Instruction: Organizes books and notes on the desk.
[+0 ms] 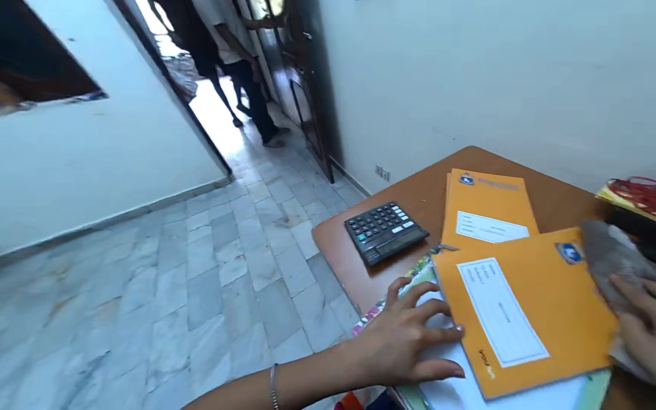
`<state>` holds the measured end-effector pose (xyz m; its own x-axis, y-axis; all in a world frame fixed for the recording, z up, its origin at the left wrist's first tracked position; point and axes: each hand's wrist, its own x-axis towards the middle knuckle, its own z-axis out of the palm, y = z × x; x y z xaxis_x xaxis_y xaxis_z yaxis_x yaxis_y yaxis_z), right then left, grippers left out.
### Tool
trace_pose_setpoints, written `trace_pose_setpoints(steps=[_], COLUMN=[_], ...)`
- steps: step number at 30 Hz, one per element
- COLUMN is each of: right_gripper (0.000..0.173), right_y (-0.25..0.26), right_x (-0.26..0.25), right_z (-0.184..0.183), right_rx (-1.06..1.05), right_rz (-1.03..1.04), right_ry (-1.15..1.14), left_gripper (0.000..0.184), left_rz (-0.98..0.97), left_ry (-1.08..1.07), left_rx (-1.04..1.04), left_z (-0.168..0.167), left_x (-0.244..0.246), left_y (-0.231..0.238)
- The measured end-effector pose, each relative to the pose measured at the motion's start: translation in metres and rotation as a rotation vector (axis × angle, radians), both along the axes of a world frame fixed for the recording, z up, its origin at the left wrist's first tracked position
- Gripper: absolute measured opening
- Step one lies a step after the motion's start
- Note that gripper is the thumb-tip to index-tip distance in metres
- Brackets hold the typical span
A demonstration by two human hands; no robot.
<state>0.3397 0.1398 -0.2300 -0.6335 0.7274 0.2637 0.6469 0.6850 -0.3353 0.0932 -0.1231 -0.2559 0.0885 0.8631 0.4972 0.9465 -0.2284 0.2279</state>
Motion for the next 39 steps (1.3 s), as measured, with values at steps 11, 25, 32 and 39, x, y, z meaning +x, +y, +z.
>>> trace_pose_setpoints(steps=[11, 25, 32, 39], right_gripper=[0.045, 0.035, 0.039, 0.041], right_y=[-0.117, 0.052, 0.003, -0.027], right_x=[-0.102, 0.002, 0.031, 0.093], right_z=[-0.01, 0.017, 0.077, 0.065], right_rx=[0.206, -0.116, -0.121, -0.129], right_rz=[0.63, -0.151, -0.106, -0.142], right_ry=[0.167, 0.137, 0.216, 0.248], left_gripper=[0.053, 0.026, 0.057, 0.037], left_rz=[0.055, -0.071, 0.113, 0.214], left_ry=[0.046, -0.136, -0.329, -0.263], left_rx=[0.062, -0.332, -0.873, -1.059], left_z=[-0.007, 0.057, 0.106, 0.103], left_x=[-0.003, -0.019, -0.021, -0.01], left_y=[0.001, 0.055, 0.193, 0.236])
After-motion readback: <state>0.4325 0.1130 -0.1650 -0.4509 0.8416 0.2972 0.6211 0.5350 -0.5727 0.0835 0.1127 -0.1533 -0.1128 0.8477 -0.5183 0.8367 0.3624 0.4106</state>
